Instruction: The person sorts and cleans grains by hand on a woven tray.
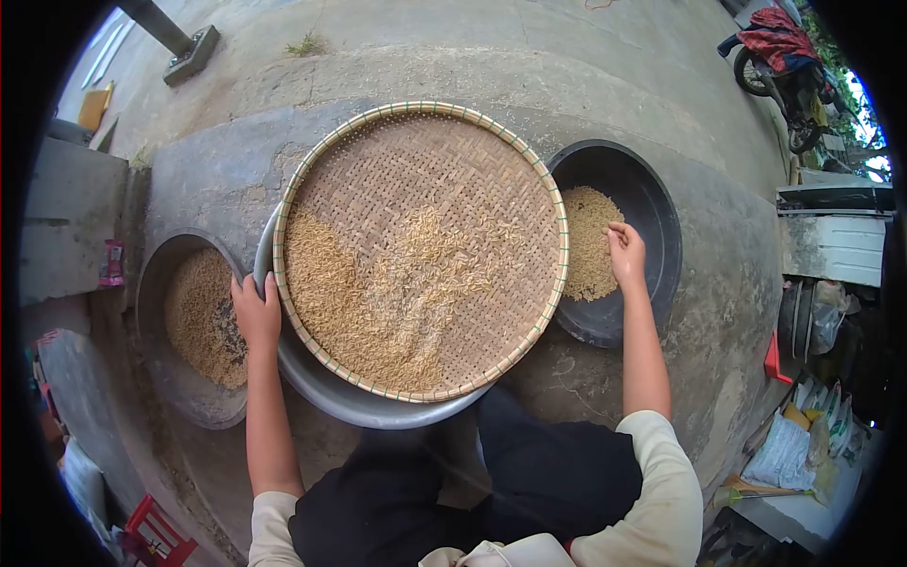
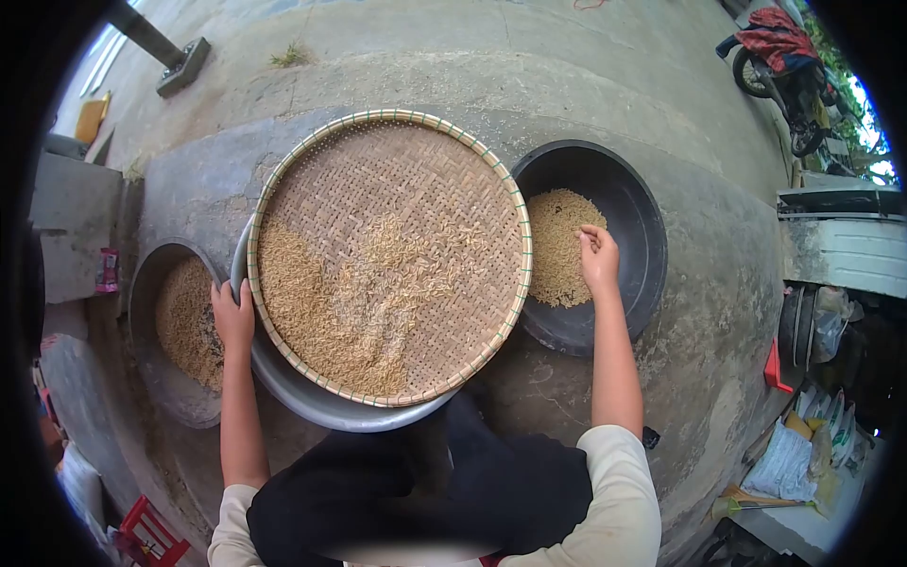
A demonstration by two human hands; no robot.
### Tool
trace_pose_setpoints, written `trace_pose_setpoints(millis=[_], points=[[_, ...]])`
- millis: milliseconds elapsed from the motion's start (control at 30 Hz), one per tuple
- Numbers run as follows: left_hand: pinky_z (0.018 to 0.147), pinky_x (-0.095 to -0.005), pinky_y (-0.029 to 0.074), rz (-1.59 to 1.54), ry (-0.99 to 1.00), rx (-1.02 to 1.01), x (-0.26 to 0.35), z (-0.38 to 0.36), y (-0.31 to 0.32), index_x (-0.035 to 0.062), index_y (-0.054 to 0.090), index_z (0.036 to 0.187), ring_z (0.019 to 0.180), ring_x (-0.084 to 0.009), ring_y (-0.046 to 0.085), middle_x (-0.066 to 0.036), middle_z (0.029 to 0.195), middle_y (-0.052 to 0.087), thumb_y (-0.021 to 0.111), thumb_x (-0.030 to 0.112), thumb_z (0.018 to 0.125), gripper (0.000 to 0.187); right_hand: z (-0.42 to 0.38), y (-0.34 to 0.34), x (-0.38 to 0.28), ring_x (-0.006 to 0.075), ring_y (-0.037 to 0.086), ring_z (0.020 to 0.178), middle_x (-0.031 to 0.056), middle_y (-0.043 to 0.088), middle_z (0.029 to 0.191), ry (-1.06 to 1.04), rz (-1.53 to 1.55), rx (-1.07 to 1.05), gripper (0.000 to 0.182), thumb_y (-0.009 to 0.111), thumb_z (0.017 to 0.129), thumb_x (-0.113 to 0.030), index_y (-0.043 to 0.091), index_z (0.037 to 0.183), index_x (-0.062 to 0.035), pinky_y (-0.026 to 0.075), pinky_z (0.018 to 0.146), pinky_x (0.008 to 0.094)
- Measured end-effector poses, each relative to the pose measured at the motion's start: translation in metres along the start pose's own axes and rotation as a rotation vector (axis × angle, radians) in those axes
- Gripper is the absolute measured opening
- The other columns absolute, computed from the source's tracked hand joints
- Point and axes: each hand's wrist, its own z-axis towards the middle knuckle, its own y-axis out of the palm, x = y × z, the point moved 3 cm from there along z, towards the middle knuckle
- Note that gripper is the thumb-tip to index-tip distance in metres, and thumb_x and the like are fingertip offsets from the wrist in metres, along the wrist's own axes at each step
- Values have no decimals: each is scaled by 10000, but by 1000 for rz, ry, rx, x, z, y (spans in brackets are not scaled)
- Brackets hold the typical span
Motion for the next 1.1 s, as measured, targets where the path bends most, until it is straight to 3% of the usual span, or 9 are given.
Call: trace_pose_setpoints(millis=[100,167,233,267,333,533,867,1100], points=[[936,-432,369,-5,-28,-28,5,0,-4,-17,531,1095,1167,-410,412,-263,1314,370,487,381,876,457,-7,1,-32,135,596,745,86,634,926,-144,-150,93,178,563,847,-81,600,997,6,489,660,259],[938,-430,368,-6,-35,-40,4,-1,-3,-18,529,1097,1168,-408,412,-261,1316,369,486,380,876,457,-22,12,-73,197,585,886,100,592,1043,-392,-263,31,171,612,808,-98,636,962,-27,463,803,314],[938,-429,368,-9,-22,-26,2,0,-2,-22,529,1094,1169,-406,412,-259,1315,370,487,381,876,460,-38,31,-101,278,493,1094,129,512,1181,-411,-287,-52,190,649,765,-116,652,948,-66,392,929,370],[938,-429,368,-10,-24,-27,2,0,-2,-22,529,1094,1169,-406,412,-259,1315,370,487,381,876,460,-43,38,-108,278,493,1094,129,512,1181,-411,-288,-54,190,649,765,-116,652,948,-66,392,929,370],[941,-430,365,-18,-27,-32,3,0,-2,-24,530,1093,1174,-408,406,-262,1316,368,486,381,877,461,-55,58,-123,334,353,1243,135,439,1280,-666,-442,-167,189,672,744,-152,656,925,-99,314,1004,407],[950,-432,358,-16,-23,-33,2,1,-2,-28,531,1090,1189,-412,390,-269,1320,360,484,378,878,460,-62,83,-118,361,209,1323,132,309,1392,-680,-578,-237,165,695,722,-186,623,854,-118,244,1043,452],[933,-427,372,-22,-14,-16,2,-1,-2,-31,531,1093,1164,-408,413,-257,1311,375,479,388,879,473,-57,96,-115,378,171,1329,151,272,1398,-652,-669,-182,106,659,756,-166,582,788,-101,209,1050,502],[909,-434,387,-11,-15,-8,1,-1,-2,-20,534,1090,1141,-400,435,-238,1307,386,478,394,879,467,-59,101,-115,380,114,1344,164,215,1417,-602,-732,-176,79,600,804,-146,554,805,-81,162,1027,600]])
